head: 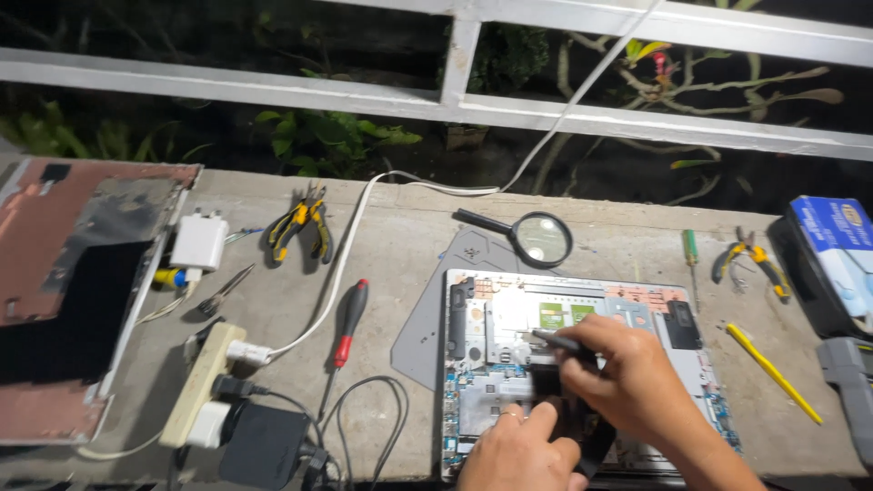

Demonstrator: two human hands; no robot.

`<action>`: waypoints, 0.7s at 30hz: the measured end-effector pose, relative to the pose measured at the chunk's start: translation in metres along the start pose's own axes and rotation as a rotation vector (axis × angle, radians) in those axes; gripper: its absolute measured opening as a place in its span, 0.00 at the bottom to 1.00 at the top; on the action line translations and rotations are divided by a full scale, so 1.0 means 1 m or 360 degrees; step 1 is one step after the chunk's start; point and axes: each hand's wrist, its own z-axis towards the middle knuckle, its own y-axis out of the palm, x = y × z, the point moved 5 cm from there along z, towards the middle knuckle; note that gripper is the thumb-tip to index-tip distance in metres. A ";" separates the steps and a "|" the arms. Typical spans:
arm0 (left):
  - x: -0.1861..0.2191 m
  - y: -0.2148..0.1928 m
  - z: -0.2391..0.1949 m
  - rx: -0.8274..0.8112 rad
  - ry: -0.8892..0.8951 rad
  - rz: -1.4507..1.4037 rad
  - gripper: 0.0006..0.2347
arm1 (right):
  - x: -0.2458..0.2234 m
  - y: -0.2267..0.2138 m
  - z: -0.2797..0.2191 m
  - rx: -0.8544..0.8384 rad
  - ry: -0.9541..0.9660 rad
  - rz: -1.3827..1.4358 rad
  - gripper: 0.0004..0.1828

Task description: The person works on a disassembled electronic device, likely a laptop motherboard, using a black pen-like tool to probe various components. They also handle a small rectangular chip and a black ribbon cable, moving them around the board while the camera shakes significantly.

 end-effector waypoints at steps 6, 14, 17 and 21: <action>-0.008 -0.002 0.006 -0.0318 -0.0061 -0.0104 0.16 | 0.074 -0.085 0.014 0.0402 0.0742 -0.0185 0.13; -0.018 0.014 0.014 -0.0298 -0.0131 -0.0068 0.21 | 0.161 -0.111 0.025 0.0382 0.0989 -0.0421 0.16; -0.019 0.016 0.015 -0.0298 -0.0152 -0.0055 0.21 | 0.164 -0.109 0.025 0.0355 0.1008 -0.0384 0.17; -0.026 0.023 0.016 -0.0254 -0.0143 -0.0035 0.20 | 0.173 -0.112 0.021 0.0400 0.0959 -0.0316 0.14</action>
